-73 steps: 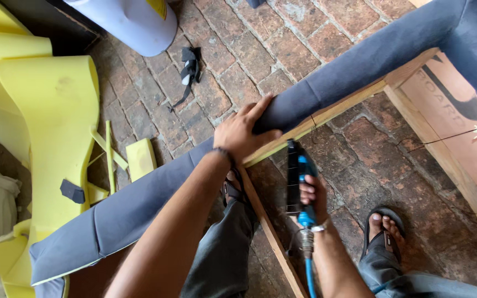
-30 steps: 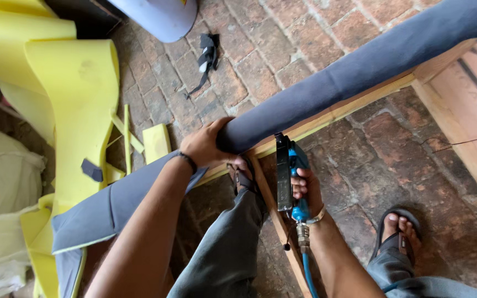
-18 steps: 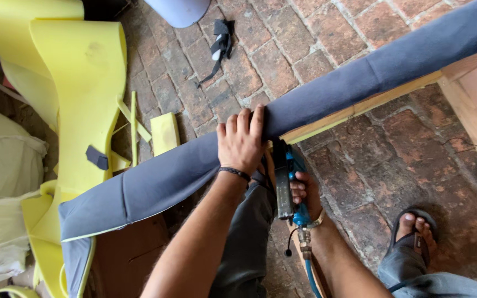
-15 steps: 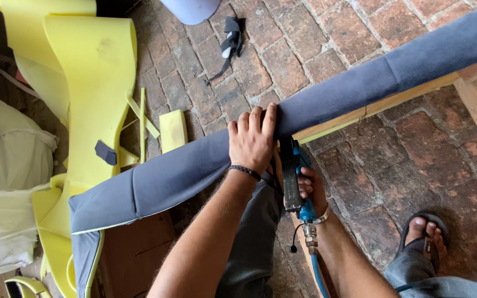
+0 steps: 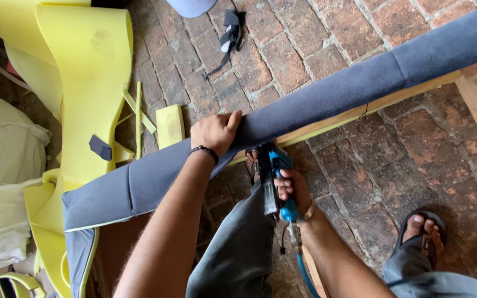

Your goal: The person staples dark fabric onto a wooden sofa frame using a pneumatic staple gun. They pull and smooth the fabric over the frame edges and corners, then secure it with staples along the sides and corners.

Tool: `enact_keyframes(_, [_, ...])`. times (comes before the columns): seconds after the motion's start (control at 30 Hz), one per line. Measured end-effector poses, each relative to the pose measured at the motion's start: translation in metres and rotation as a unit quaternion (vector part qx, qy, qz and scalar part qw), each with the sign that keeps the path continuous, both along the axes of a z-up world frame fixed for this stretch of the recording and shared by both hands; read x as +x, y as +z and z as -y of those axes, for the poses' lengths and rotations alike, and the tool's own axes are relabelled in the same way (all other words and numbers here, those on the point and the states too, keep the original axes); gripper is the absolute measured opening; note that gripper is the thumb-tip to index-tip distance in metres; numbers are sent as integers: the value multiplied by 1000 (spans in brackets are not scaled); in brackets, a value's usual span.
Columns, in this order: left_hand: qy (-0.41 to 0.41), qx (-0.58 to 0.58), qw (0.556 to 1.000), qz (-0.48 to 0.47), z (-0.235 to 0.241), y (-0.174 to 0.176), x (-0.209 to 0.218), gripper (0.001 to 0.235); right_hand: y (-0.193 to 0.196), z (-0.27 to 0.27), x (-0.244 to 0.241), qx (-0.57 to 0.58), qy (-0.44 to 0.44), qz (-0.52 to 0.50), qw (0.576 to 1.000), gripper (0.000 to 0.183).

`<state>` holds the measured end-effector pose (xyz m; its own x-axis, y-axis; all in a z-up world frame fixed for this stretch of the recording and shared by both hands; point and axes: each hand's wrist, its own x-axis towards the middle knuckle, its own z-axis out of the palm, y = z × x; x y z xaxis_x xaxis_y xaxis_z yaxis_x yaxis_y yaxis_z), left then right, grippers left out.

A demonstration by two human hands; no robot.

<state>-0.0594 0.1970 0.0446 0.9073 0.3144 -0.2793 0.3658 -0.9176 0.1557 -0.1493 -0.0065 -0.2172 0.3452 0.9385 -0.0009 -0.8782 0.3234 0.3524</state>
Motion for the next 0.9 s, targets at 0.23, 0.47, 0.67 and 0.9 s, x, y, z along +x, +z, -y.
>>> enact_keyframes(0.23, [17, 2, 998, 63, 7, -3, -6, 50, -8, -4, -3, 0, 10, -7, 1000, 41])
enact_keyframes(0.47, [31, 4, 994, 100, 9, -2, -10, 46, -9, -9, -6, 45, 24, -25, 998, 42])
enact_keyframes(0.67, [41, 1, 994, 105, 10, -4, -10, 45, 3, -2, -2, 59, -8, 3, 998, 41])
enact_keyframes(0.9, [37, -14, 990, 136, 10, -5, -13, 46, 37, 22, 8, -1, -38, 23, 999, 27])
